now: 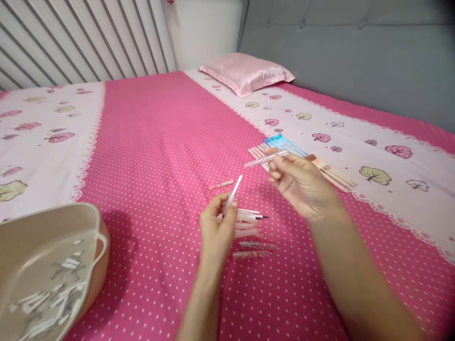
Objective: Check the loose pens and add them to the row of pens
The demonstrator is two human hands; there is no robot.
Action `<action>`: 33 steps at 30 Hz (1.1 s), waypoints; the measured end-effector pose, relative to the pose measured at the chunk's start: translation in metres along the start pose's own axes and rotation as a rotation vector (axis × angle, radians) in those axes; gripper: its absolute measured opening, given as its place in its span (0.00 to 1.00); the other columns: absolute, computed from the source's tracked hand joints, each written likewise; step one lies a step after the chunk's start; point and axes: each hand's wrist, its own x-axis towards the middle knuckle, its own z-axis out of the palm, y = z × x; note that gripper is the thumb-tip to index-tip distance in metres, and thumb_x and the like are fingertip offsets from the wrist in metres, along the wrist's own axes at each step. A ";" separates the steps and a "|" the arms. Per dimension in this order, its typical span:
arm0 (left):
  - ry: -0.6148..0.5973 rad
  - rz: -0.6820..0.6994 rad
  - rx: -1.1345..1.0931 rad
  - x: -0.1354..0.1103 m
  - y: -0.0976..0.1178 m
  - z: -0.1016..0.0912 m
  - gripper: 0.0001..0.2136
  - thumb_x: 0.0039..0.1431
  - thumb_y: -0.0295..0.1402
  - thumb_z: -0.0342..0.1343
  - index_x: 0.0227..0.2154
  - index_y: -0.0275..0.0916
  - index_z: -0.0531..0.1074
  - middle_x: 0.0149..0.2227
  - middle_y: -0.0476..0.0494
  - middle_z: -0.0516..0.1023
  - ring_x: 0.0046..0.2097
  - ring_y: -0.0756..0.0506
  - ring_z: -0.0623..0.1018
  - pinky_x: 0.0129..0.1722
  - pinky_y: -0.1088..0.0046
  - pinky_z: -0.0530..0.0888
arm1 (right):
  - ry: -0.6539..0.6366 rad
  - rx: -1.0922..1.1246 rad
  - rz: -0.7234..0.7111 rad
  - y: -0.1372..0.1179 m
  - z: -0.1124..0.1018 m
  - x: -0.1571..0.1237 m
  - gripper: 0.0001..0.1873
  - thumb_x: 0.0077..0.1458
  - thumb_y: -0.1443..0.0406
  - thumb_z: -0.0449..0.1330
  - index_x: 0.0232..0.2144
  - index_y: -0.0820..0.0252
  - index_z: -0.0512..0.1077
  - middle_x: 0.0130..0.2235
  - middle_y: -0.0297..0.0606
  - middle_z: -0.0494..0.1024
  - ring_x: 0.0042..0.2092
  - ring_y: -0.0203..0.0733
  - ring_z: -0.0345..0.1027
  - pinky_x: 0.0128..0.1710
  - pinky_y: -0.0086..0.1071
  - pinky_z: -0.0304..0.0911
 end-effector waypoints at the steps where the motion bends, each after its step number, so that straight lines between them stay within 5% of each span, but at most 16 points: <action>1: 0.000 -0.017 -0.032 -0.001 0.001 0.001 0.06 0.45 0.28 0.61 0.29 0.37 0.75 0.25 0.47 0.75 0.26 0.48 0.75 0.25 0.75 0.70 | 0.017 -0.011 -0.012 0.001 -0.001 0.000 0.11 0.49 0.59 0.61 0.36 0.56 0.73 0.27 0.30 0.62 0.26 0.29 0.56 0.27 0.26 0.58; 33: -0.083 -0.067 -0.043 -0.001 0.002 0.001 0.08 0.42 0.26 0.62 0.29 0.38 0.76 0.22 0.47 0.76 0.24 0.46 0.76 0.22 0.72 0.73 | 0.038 -0.200 -0.116 0.001 0.006 -0.004 0.12 0.51 0.56 0.60 0.26 0.59 0.70 0.25 0.31 0.61 0.26 0.31 0.54 0.26 0.27 0.55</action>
